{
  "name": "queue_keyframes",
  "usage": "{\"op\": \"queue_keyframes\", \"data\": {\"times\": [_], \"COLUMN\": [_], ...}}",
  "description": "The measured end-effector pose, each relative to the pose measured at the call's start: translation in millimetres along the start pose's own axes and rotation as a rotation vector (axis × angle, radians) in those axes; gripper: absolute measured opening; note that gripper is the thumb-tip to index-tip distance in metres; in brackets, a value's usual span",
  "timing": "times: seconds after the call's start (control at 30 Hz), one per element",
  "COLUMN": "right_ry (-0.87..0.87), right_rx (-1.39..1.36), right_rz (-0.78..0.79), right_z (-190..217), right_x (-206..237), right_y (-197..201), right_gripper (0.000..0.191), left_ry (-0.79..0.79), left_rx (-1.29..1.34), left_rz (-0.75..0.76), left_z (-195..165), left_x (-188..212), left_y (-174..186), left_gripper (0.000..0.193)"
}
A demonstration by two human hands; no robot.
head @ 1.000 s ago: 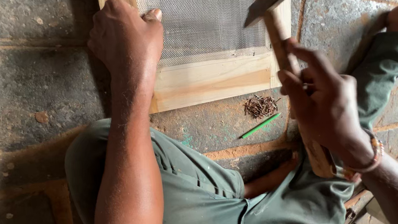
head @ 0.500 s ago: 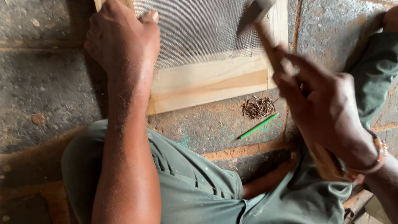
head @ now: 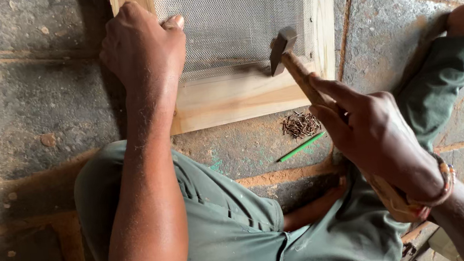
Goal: The person sits on a stone floor and secures a metal mesh screen to a wooden frame using a hammer and nails. They repeatedly pick up nails, position them along the frame edges, and hammer them in to fasten the screen.
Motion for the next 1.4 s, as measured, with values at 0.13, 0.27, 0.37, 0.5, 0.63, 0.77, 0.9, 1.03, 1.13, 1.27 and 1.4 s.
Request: {"op": "queue_keyframes", "data": {"times": [0.13,0.27,0.37,0.5,0.63,0.77,0.9,1.03,1.13,1.27,1.4], "right_ry": [-0.089,-0.323,-0.473,-0.559,-0.434,-0.181,-0.085,-0.102,-0.041,-0.067,-0.026], "right_rx": [-0.405,-0.924,-0.76,-0.691,-0.403,-0.182,0.011,0.044,0.09,0.139,-0.003], "right_rz": [-0.098,0.183,0.333,0.323,0.237,-0.005,0.056,0.01,-0.096,0.065,-0.196], "right_z": [-12,-37,-50,-61,-55,-34,-21,-19,-10,-5,8], "right_x": [16,26,28,22,17,15,8,6,10,10,21], "right_y": [17,0,-18,-17,-5,12,10,19,22,14,31], "right_gripper": [0.045,0.054,0.053,0.035,0.042,0.052,0.042,0.045,0.043,0.045,0.043], "left_ry": [0.138,0.142,0.058,0.193,0.09,0.119,0.001,0.119,0.052,0.093,0.052], "left_rx": [0.078,0.102,0.055,0.11,0.072,0.111,0.001,0.105,0.113,0.067,0.113], "left_rz": [0.119,0.139,0.062,0.143,0.071,0.105,-0.029,0.11,0.035,0.081,0.057], "left_z": [7,5,-2,6,1,3,-4,4,-1,3,2], "left_x": [4,4,1,5,4,7,3,6,6,6,7], "left_y": [-7,-5,2,-6,-2,-6,5,-5,0,-3,-3], "left_gripper": [0.045,0.041,0.045,0.043,0.044,0.042,0.044,0.044,0.045,0.047,0.045]}}
Point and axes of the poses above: each hand's wrist, its own x-axis away from the middle knuckle, its own y-axis out of the back of the hand, z = x × y, the point moved 7 cm from there along -x, towards the middle knuckle, and after that the axes turned 15 degrees about -y, right-handed, at the moved point
